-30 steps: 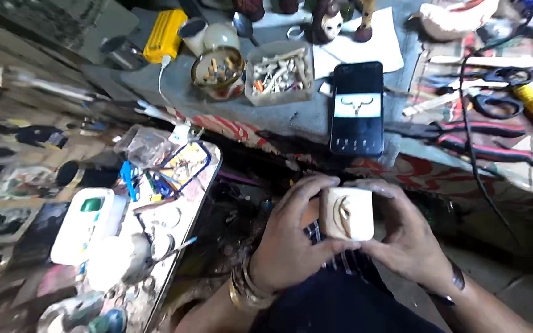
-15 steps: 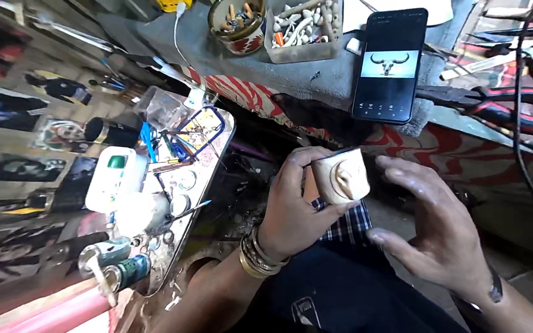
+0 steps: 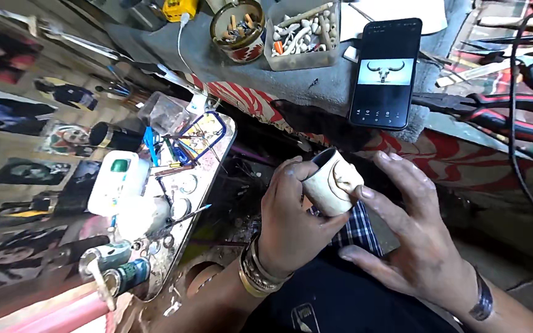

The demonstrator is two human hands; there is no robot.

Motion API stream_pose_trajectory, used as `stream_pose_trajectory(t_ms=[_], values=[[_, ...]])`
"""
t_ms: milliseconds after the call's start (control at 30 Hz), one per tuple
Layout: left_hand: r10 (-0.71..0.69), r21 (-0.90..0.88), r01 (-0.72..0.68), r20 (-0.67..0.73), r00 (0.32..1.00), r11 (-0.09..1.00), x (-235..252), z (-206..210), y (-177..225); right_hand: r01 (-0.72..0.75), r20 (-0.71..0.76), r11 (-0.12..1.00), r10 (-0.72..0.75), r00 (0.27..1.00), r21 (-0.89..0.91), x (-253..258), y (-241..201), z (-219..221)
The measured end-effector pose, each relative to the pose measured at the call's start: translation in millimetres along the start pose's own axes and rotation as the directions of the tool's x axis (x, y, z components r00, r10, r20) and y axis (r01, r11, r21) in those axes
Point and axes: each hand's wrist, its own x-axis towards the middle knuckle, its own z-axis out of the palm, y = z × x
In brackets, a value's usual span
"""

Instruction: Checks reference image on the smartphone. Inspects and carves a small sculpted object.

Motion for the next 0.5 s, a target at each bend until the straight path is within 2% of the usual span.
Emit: stream_pose_trajectory(t_ms=[400,467,500], values=[[0.064,0.082,-0.060,-0.038,0.997,0.995,-1.3,-4.6,0.0,0.039,-0.026,0.999,-0.039,0.999,0.022,1.2,-1.0,-2.0],[0.034,0.011,-0.034,-0.010,0.999,0.999,-1.1,-5.8,0.0,0.028,-0.025,0.998,-0.027,0.999,0.056,0.0,-0.5,-4.3],[0.004,-0.082,-0.002,0.028,1.000,0.997,-0.2,-7.1,-0.5,0.006,-0.023,0.995,-0.004,1.000,0.096,-0.6,0.8,-6.5]])
